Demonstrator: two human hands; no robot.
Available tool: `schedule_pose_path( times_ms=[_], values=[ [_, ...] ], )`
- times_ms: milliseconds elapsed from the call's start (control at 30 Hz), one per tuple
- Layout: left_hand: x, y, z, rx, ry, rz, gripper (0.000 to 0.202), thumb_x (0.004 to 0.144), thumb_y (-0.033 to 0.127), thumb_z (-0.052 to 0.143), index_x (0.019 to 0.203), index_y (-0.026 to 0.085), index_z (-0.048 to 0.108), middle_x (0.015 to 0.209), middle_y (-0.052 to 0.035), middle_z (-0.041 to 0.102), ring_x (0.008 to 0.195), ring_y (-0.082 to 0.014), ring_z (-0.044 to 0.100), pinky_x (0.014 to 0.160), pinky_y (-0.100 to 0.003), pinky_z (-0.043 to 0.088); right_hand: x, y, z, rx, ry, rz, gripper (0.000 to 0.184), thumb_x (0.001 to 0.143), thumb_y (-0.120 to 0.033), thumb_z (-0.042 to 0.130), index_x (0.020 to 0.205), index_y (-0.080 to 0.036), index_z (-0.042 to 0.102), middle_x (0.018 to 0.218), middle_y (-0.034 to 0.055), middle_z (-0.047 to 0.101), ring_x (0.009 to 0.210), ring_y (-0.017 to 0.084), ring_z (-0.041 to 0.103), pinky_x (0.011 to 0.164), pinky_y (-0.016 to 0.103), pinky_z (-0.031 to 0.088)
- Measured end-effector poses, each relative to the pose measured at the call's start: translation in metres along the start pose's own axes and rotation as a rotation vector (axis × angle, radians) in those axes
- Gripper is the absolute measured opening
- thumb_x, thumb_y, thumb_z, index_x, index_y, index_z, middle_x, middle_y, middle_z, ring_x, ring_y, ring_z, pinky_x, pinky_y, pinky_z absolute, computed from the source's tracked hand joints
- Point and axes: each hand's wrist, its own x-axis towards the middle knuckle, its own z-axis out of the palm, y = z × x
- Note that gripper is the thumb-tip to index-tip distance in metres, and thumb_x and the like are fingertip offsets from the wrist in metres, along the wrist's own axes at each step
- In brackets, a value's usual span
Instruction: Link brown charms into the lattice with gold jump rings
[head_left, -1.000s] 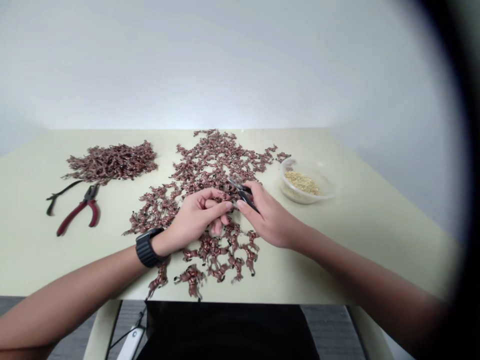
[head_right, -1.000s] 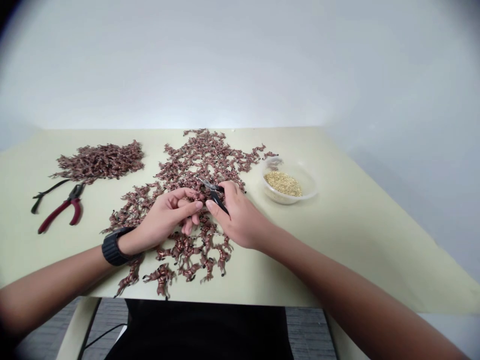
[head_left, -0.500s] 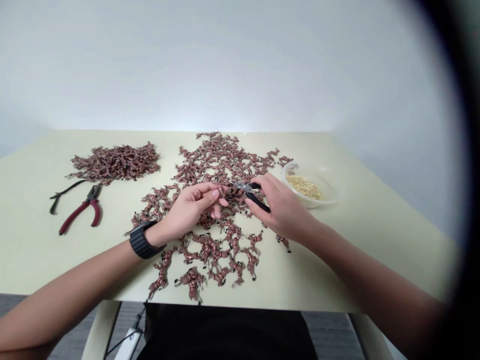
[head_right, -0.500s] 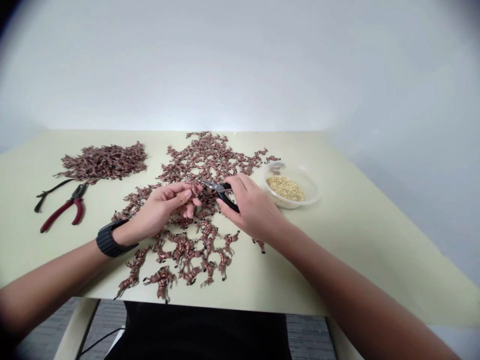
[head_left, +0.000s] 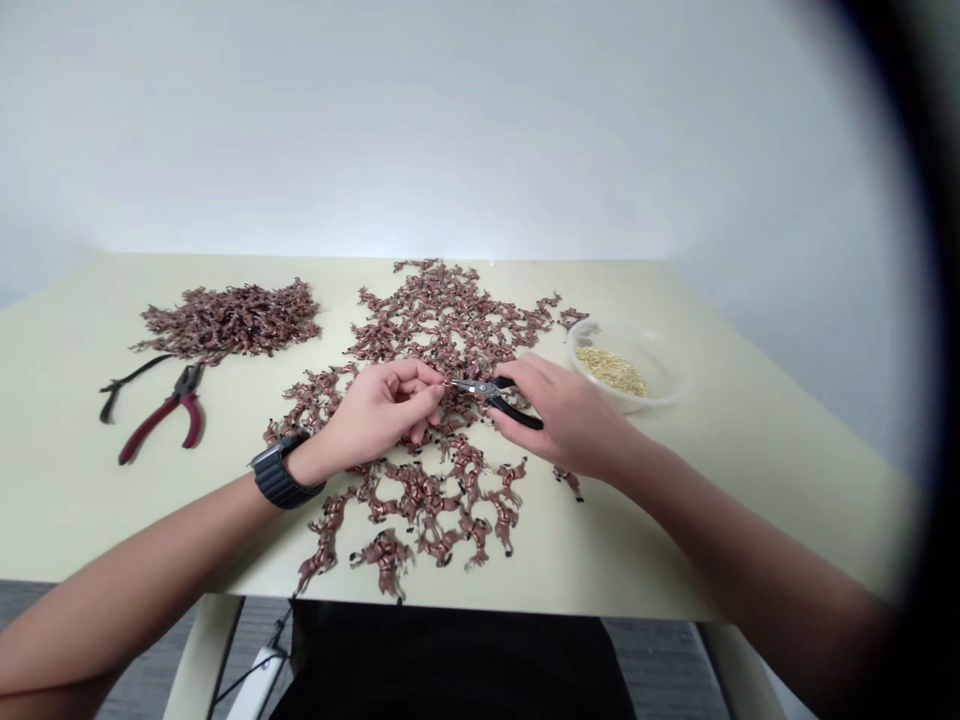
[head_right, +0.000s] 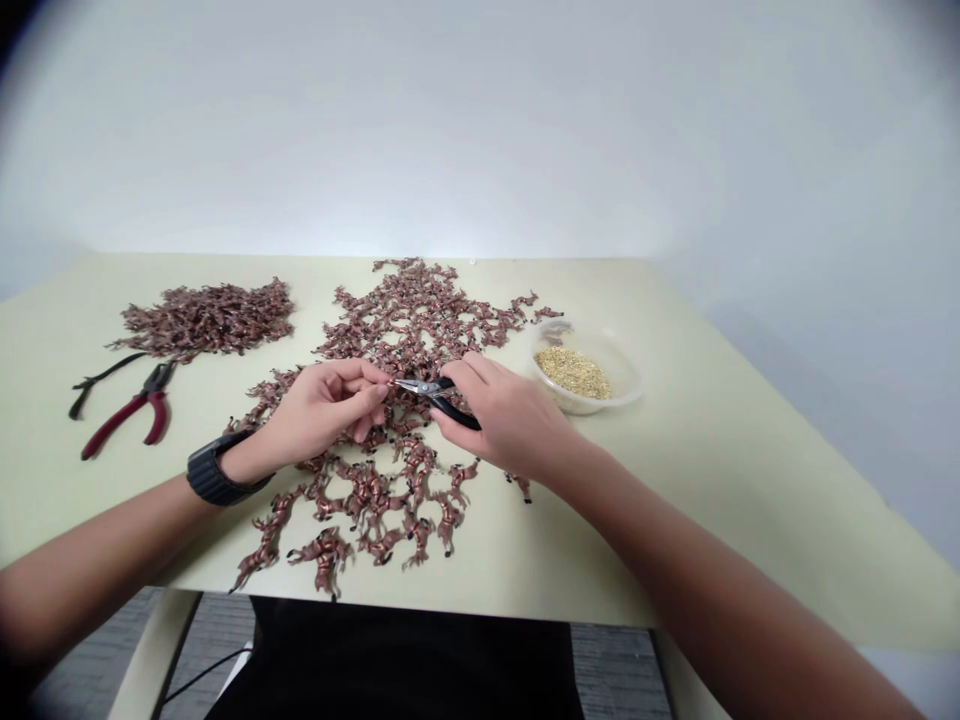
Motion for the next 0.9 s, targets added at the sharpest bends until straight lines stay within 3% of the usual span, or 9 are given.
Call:
schedule_pose_path(
  times_ms=[900],
  values=[
    [-0.0014, 0.0011, 0.0019, 0.046, 0.0, -0.006, 0.018, 0.097, 0.031, 0.064, 0.1, 0.013, 0.068, 0.07, -0.0027, 0.07, 0.046, -0.0079, 0.058, 0.047, -0.019, 0.047, -0.0018, -0.0031, -0.0002, -0.02, -0.033, -0.03, 0.035, 0.101, -0.041, 0.052, 0.121, -0.013, 0.06, 0.102, 0.0099, 0.064, 0.072, 0.016, 0.055, 0.059, 0.029, 0.042]
  ],
)
